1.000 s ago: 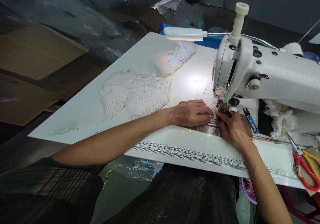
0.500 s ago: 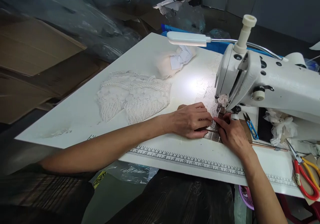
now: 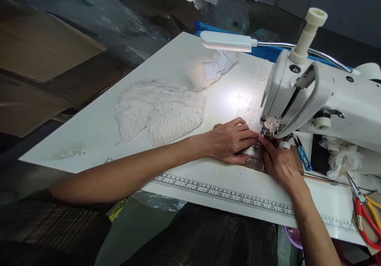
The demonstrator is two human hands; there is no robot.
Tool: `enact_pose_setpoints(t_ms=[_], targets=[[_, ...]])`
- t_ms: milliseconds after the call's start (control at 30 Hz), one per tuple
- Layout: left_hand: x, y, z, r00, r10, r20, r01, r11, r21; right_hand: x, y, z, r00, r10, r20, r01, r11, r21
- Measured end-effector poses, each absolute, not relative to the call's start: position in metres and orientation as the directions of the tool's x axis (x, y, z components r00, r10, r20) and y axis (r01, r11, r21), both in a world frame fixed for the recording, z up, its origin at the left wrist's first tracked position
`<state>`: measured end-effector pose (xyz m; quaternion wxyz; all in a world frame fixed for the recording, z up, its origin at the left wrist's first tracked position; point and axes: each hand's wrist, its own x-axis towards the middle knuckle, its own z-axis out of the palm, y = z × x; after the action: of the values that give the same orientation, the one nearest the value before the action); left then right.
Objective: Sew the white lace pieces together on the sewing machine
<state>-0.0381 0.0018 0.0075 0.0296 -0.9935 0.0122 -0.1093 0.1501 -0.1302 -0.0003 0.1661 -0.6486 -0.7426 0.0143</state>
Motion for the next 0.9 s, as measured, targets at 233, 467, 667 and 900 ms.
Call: enact_pose_setpoints(t_ms=[233,467,667,900], targets=[[-0.0380,0.0028,0.0075,0.969,-0.030,0.247,-0.014,-0.998,-0.067,0.1495,-0.1300,-0.0003,-0.077,0.977,0.201,0.961,0.126,-0.247],[-0.0369,0.0061,0.0044,0.962,-0.026,0.270,-0.010,-0.998,-0.060,0.1492,-0.1327,-0.0046,-0.098,0.966,0.238,0.961,0.155,-0.231],[-0.0361,0.0097,0.0065,0.961,-0.007,0.277,0.003,-0.999,-0.037,0.1440,-0.1305,-0.0048,-0.076,0.966,0.249,0.973,0.126,-0.191],[-0.0339,0.0117,0.0078,0.964,0.024,0.265,0.029,-0.999,-0.014,0.1452,-0.1311,-0.0016,-0.051,0.972,0.227,0.965,0.107,-0.240]])
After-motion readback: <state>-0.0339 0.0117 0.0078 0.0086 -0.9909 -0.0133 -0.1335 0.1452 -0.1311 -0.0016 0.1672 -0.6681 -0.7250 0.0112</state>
